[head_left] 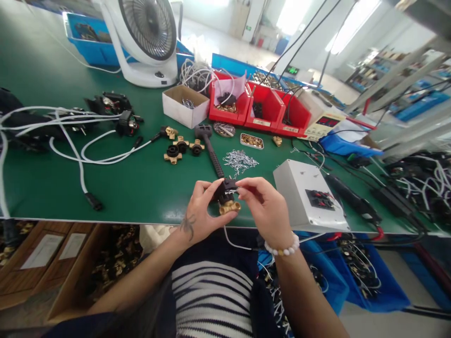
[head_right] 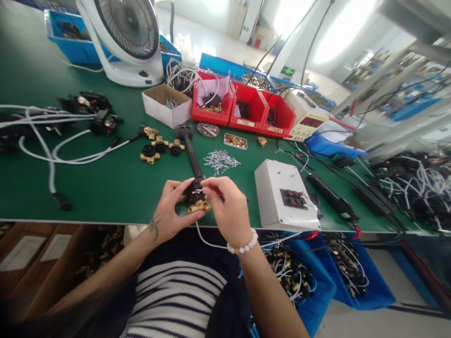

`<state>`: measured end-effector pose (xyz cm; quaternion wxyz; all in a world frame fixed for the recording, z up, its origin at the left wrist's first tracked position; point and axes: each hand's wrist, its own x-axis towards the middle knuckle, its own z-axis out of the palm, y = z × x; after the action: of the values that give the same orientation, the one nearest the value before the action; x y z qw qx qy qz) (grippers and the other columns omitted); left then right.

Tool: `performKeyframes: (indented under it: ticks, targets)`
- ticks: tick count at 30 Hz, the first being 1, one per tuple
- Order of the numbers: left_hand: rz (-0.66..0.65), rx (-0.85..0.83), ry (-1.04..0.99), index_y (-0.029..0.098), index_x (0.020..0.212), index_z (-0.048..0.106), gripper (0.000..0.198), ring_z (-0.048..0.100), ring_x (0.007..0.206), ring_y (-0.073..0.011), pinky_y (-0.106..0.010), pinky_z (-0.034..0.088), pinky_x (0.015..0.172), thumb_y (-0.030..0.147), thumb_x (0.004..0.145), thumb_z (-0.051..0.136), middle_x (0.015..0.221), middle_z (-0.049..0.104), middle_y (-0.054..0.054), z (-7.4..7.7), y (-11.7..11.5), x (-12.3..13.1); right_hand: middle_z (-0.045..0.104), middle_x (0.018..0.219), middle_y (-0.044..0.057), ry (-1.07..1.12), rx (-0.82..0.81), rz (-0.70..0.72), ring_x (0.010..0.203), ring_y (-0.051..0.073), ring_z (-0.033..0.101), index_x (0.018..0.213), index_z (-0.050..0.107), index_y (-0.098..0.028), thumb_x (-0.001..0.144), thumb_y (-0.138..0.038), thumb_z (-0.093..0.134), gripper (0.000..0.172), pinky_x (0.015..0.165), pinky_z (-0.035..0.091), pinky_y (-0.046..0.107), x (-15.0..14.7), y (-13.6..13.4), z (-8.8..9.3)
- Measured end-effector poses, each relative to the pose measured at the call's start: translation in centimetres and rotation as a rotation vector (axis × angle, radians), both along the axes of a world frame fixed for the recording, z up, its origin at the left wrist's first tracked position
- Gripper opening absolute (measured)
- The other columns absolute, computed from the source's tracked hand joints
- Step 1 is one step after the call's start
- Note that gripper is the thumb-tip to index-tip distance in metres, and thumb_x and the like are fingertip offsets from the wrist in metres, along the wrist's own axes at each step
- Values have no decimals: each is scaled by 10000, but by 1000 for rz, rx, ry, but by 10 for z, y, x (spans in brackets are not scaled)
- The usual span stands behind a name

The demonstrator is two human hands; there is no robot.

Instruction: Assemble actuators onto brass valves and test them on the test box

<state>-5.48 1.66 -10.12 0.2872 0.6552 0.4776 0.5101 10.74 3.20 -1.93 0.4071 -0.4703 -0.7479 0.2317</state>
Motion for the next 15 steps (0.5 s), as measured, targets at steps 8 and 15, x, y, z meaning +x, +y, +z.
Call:
performKeyframes:
  ticks: [8, 15]
  targets:
    - [-23, 6, -30, 217, 1401, 508, 714, 587, 1080, -235, -425, 595, 926, 441, 783, 785, 1143, 496, -80, 0, 0, 0, 698, 889, 51, -187, 98, 74, 838, 184, 647, 870, 659, -212, 939, -156, 540, 148, 765, 522, 300, -4, 8, -3]
    - [-33, 26, -29, 217, 1402, 508, 713, 584, 1077, -230, -409, 599, 910, 417, 781, 794, 1148, 496, -81, 0, 1, -1, 676, 865, 36, -284, 111, 155, 791, 161, 632, 860, 649, -206, 948, -125, 517, 179, 714, 497, 263, -1, 11, 7]
